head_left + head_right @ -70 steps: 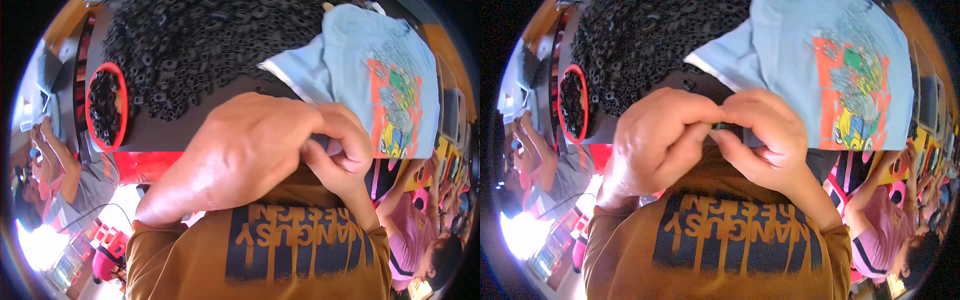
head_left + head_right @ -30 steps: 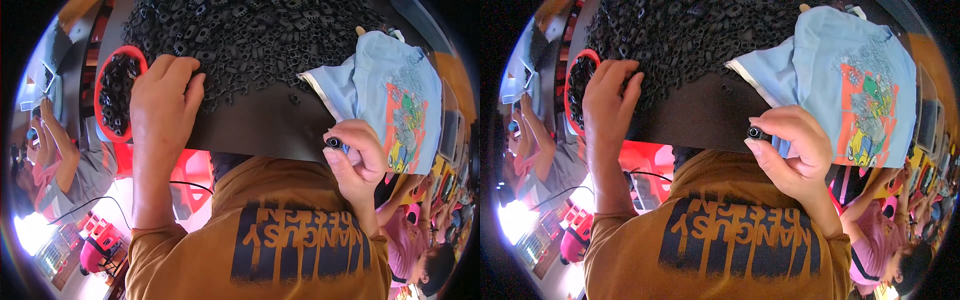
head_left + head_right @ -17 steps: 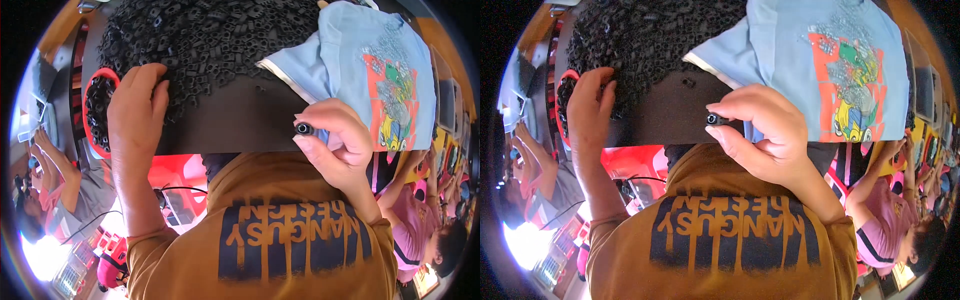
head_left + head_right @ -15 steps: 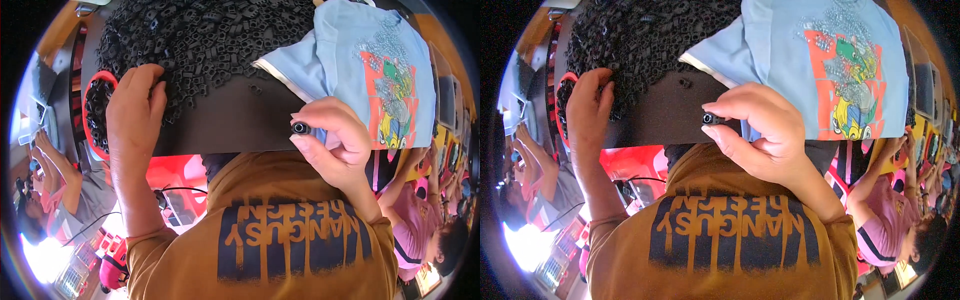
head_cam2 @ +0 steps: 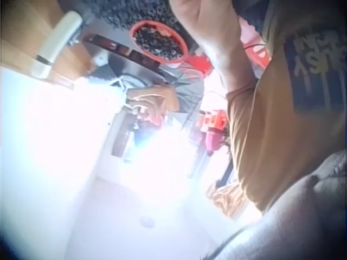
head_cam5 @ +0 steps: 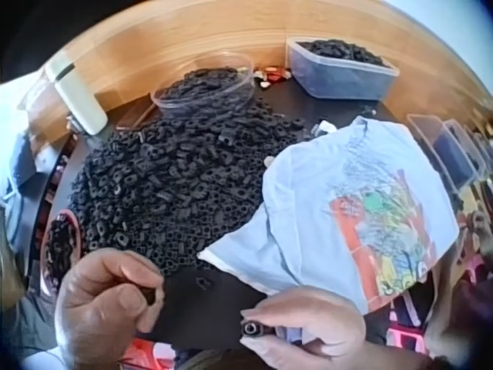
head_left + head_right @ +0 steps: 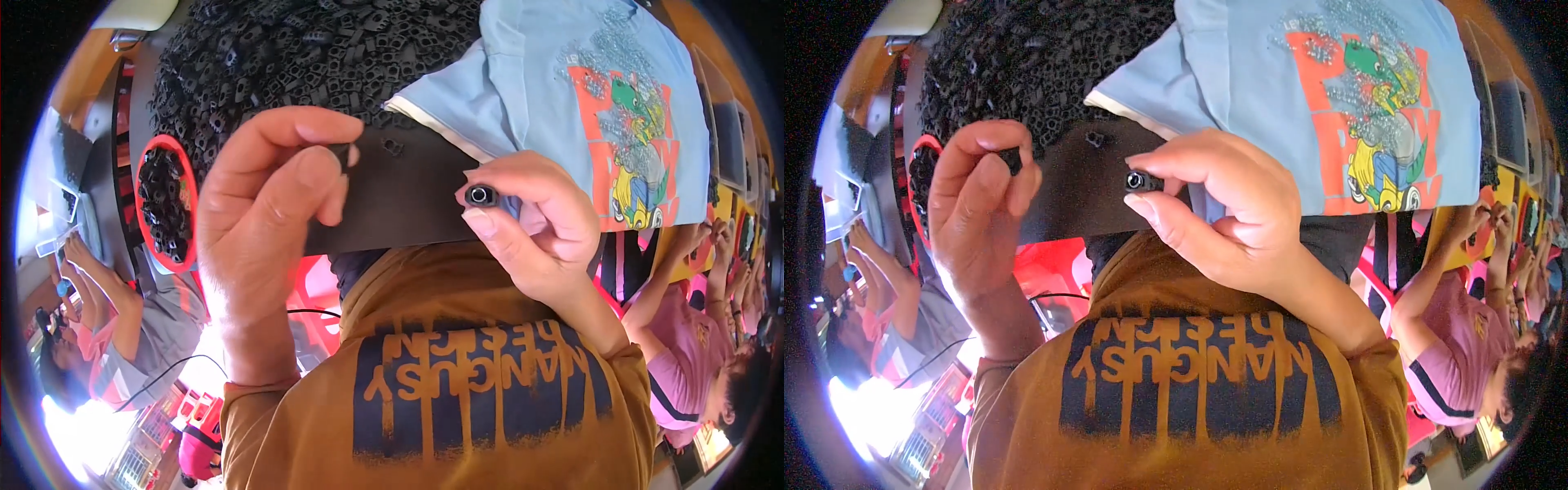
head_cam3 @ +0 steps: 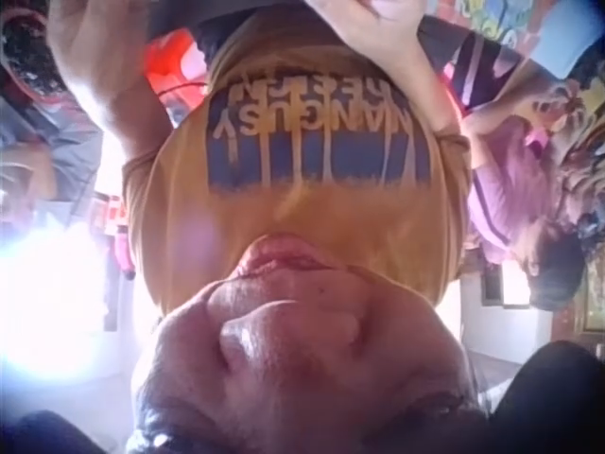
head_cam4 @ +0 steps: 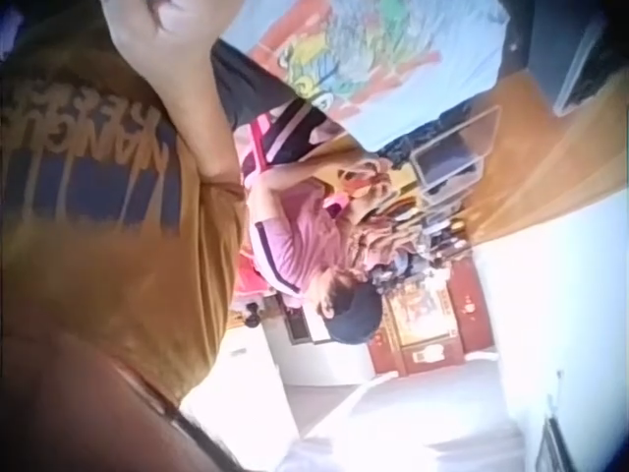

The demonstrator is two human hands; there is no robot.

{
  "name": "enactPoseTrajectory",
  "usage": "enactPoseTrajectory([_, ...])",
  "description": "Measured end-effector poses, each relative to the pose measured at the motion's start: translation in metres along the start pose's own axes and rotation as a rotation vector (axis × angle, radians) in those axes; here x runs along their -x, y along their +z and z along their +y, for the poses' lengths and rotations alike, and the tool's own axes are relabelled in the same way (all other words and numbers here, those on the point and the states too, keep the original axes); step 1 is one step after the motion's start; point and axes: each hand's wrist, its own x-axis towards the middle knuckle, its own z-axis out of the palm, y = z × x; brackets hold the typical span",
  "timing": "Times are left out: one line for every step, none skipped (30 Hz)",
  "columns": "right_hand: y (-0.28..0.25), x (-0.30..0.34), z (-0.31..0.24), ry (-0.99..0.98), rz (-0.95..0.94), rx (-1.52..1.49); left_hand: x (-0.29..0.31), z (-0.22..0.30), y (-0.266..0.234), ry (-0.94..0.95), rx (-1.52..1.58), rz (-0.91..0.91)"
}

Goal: Assembling small black plastic parts by manually inserting internal pins or fasteners.

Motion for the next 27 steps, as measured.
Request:
enactPoseTrajectory([0.000,0.000,0.000,0.011,0.017,-0.009,-0.002,-0.004,0.005,-0.033,0.094,-0.034])
enactPoseTrajectory([0.000,0.000,0.000,0.022,0.034,-0.018,-0.003,-0.007,0.009,-0.075,0.149,-0.036])
enactPoseTrajectory([-0.001,0.000,-0.001,0.030,0.015,-0.023,-0.003,-0.009,0.014,-0.117,0.204,-0.037])
enactPoseTrajectory([-0.003,0.000,-0.001,0.038,-0.004,-0.029,-0.003,-0.012,0.018,-0.162,0.251,-0.043])
enactPoseTrajectory([-0.006,0.000,-0.003,0.050,-0.040,-0.023,-0.003,-0.013,0.022,-0.198,0.290,-0.039])
enactPoseTrajectory([-0.008,0.000,-0.004,0.062,-0.077,-0.016,-0.004,-0.015,0.024,-0.207,0.258,-0.079])
enactPoseTrajectory([-0.013,0.000,-0.005,0.078,-0.132,0.000,-0.004,-0.015,0.027,-0.216,0.226,-0.118])
enactPoseTrajectory([-0.015,0.001,-0.006,0.095,-0.187,0.017,-0.005,-0.016,0.029,-0.221,0.203,-0.148])
enactPoseTrajectory([-0.016,0.001,-0.006,0.091,-0.176,0.004,-0.004,-0.018,0.032,-0.216,0.184,-0.152])
enactPoseTrajectory([-0.016,0.001,-0.005,0.085,-0.166,-0.008,-0.003,-0.018,0.034,-0.202,0.161,-0.159])
enactPoseTrajectory([-0.015,0.002,-0.004,0.082,-0.162,-0.021,-0.001,-0.018,0.037,-0.201,0.130,-0.148])
enactPoseTrajectory([-0.016,0.002,-0.004,0.075,-0.154,-0.019,0.000,-0.018,0.039,-0.199,0.098,-0.136])
enactPoseTrajectory([-0.015,0.002,-0.003,0.070,-0.150,-0.017,0.001,-0.018,0.040,-0.189,0.079,-0.121])
enactPoseTrajectory([-0.015,0.002,-0.003,0.062,-0.148,-0.020,0.001,-0.018,0.042,-0.165,0.030,-0.113])
enactPoseTrajectory([-0.015,0.001,-0.003,0.057,-0.151,-0.006,0.001,-0.018,0.044,-0.144,-0.008,-0.104])
enactPoseTrajectory([-0.014,0.001,-0.002,0.050,-0.155,0.004,0.002,-0.017,0.046,-0.137,-0.033,-0.090])
enactPoseTrajectory([-0.014,0.000,-0.002,0.044,-0.159,0.014,0.002,-0.016,0.048,-0.126,0.014,-0.108])
enactPoseTrajectory([-0.012,-0.001,-0.002,0.027,-0.109,0.015,0.002,-0.015,0.050,-0.130,0.074,-0.122])
enactPoseTrajectory([-0.008,-0.001,-0.001,0.010,-0.059,0.017,0.002,-0.014,0.052,-0.123,0.155,-0.128])
enactPoseTrajectory([-0.007,-0.002,-0.001,0.007,-0.026,0.024,0.003,-0.015,0.054,-0.136,0.061,-0.090])
enactPoseTrajectory([-0.007,-0.002,-0.001,-0.002,-0.021,0.031,0.005,-0.015,0.057,-0.139,-0.012,-0.043])
enactPoseTrajectory([-0.007,-0.002,-0.001,0.004,-0.031,0.044,0.004,-0.015,0.056,-0.126,-0.093,-0.064])
enactPoseTrajectory([-0.008,-0.002,-0.002,0.010,-0.042,0.056,0.005,-0.016,0.057,-0.098,-0.160,-0.038])
enactPoseTrajectory([-0.010,-0.002,-0.002,-0.003,-0.078,0.063,0.003,-0.017,0.055,-0.056,-0.234,-0.080])
enactPoseTrajectory([-0.013,-0.003,-0.002,-0.016,-0.113,0.070,0.002,-0.017,0.052,-0.022,-0.284,-0.112])
enactPoseTrajectory([-0.014,-0.003,-0.002,-0.028,-0.149,0.077,0.001,-0.017,0.049,0.014,-0.334,-0.143])
enactPoseTrajectory([-0.014,-0.003,-0.002,-0.024,-0.151,0.072,0.001,-0.017,0.046,0.041,-0.360,-0.164])
